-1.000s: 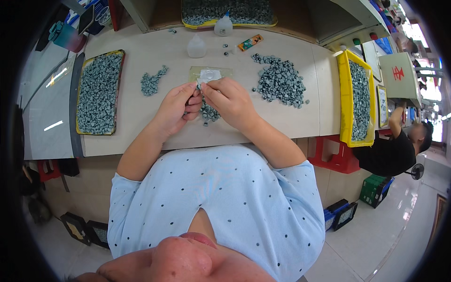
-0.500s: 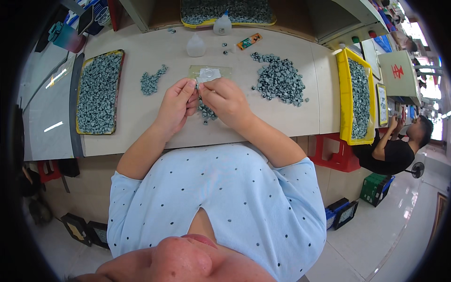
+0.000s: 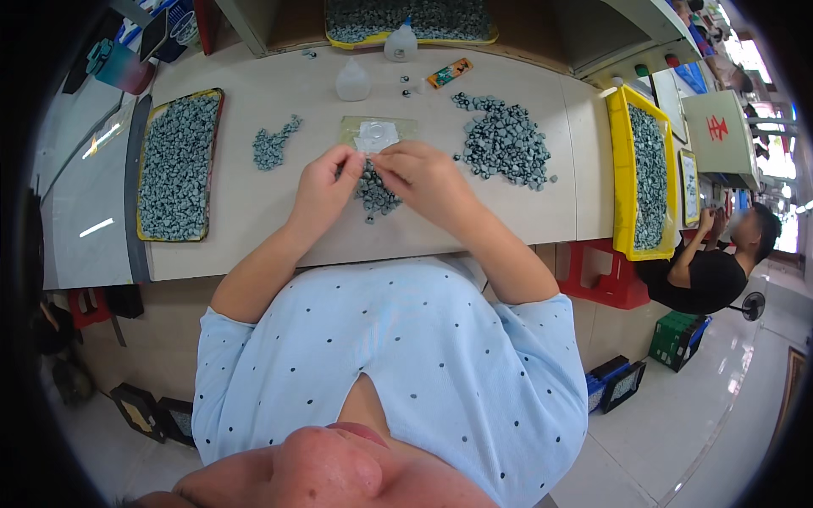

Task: The person assembles small components by fitting turquoise pieces together with black rings by hand and placing the assembled items onto the workbench.

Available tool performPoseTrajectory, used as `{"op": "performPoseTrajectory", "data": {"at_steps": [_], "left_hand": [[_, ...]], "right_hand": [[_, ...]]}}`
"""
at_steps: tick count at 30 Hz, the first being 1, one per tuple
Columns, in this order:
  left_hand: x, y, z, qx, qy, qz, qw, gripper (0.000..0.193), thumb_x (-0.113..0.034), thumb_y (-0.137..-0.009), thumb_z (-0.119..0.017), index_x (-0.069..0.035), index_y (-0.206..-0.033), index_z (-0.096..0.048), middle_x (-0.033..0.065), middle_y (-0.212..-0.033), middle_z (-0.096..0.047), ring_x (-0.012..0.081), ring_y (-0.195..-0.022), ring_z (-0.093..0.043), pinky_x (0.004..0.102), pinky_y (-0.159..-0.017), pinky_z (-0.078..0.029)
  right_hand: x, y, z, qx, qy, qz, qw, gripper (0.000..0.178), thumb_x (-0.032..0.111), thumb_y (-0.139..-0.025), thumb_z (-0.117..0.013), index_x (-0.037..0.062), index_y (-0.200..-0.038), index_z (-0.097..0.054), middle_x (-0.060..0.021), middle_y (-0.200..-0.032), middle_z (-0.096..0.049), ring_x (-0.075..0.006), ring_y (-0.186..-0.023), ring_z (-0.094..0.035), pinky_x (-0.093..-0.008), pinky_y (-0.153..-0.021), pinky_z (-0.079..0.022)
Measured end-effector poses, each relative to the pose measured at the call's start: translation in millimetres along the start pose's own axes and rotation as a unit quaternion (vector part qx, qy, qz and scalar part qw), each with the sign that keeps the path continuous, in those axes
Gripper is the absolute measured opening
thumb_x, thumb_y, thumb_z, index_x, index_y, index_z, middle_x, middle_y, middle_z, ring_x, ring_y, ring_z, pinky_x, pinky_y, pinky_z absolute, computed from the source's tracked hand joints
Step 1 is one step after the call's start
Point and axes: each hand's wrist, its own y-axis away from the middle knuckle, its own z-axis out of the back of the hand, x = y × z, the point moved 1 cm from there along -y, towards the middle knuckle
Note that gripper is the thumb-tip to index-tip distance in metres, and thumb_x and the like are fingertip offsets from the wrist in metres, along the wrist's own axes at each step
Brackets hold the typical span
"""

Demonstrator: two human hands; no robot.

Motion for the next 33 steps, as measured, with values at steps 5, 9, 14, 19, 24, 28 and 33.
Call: {"op": "performPoseTrajectory", "data": {"at_steps": [5, 9, 14, 19, 24, 28, 33], "left_hand": [[1.5, 1.6, 1.6, 0.060, -0.012, 0.038, 0.997, 0.025, -0.023, -0.089, -0.057, 0.001, -0.081, -0.055, 0.0043, -0.066, -0.056, 0.0099, -0.059, -0.046, 0.0283, -0.052, -0.038], [-0.7, -2.9, 8.1, 0.082, 0.191, 0.148, 0.967, 0.013, -0.015, -0.090, -0.051, -0.003, -0.088, -0.052, 0.0015, -0.072, -0.051, 0.0052, -0.058, -0.039, 0.0219, -0.047, -0.031], [2.1, -5.8, 6.2, 0.084, 0.370, 0.206, 0.902, 0.007, -0.008, -0.092, -0.043, -0.005, -0.097, -0.046, 0.0011, -0.079, -0.048, 0.0030, -0.055, -0.030, 0.0177, -0.045, -0.023], [1.2, -7.6, 6.3, 0.094, 0.364, 0.213, 0.902, 0.009, -0.012, -0.094, -0.043, -0.005, -0.099, -0.045, 0.0015, -0.078, -0.049, 0.0031, -0.054, -0.032, 0.0185, -0.044, -0.027], [-6.6, -5.3, 8.1, 0.137, 0.314, 0.237, 0.909, 0.017, -0.021, -0.095, -0.045, -0.006, -0.089, -0.049, -0.0028, -0.067, -0.045, 0.0032, -0.051, -0.029, 0.0181, -0.044, -0.025], [-8.9, -5.8, 7.5, 0.154, 0.326, 0.248, 0.899, 0.021, -0.023, -0.095, -0.044, -0.005, -0.085, -0.051, -0.0045, -0.066, -0.039, 0.0037, -0.052, -0.028, 0.0193, -0.044, -0.024], [-12.6, -6.4, 9.1, 0.150, 0.349, 0.256, 0.889, 0.016, -0.016, -0.094, -0.041, -0.004, -0.091, -0.051, -0.0037, -0.071, -0.040, 0.0042, -0.055, -0.030, 0.0199, -0.045, -0.025]], "right_hand": [[-23.3, 0.6, 39.2, 0.093, 0.175, -0.128, 0.972, 0.016, 0.004, -0.078, -0.062, 0.0018, -0.094, -0.065, -0.0122, -0.090, -0.064, -0.0269, -0.076, -0.062, -0.0316, -0.067, -0.050], [-31.2, 10.2, 50.3, 0.141, 0.230, -0.212, 0.939, 0.017, 0.003, -0.077, -0.061, 0.0012, -0.094, -0.064, -0.0128, -0.091, -0.062, -0.0289, -0.077, -0.061, -0.0328, -0.071, -0.049], [-40.0, 10.5, 45.1, 0.180, 0.252, -0.243, 0.919, 0.020, 0.001, -0.074, -0.060, 0.0007, -0.094, -0.061, -0.0134, -0.090, -0.059, -0.0273, -0.077, -0.059, -0.0322, -0.071, -0.048], [-33.1, 5.6, 40.1, 0.126, 0.177, -0.215, 0.952, 0.020, 0.001, -0.076, -0.060, 0.0000, -0.096, -0.060, -0.0123, -0.091, -0.058, -0.0233, -0.076, -0.060, -0.0315, -0.070, -0.049], [-12.1, -8.1, 26.1, 0.093, 0.065, -0.189, 0.975, 0.017, 0.005, -0.078, -0.063, 0.0004, -0.094, -0.059, -0.0103, -0.087, -0.059, -0.0202, -0.073, -0.060, -0.0295, -0.067, -0.049], [0.7, -12.7, 15.2, 0.084, 0.021, -0.182, 0.979, 0.017, 0.008, -0.076, -0.068, 0.0008, -0.090, -0.060, -0.0086, -0.080, -0.062, -0.0187, -0.067, -0.060, -0.0271, -0.061, -0.048], [-1.3, -11.2, 5.7, 0.047, 0.042, -0.077, 0.995, 0.015, 0.005, -0.073, -0.071, 0.0002, -0.084, -0.062, -0.0088, -0.079, -0.063, -0.0163, -0.066, -0.061, -0.0249, -0.058, -0.049]]}}
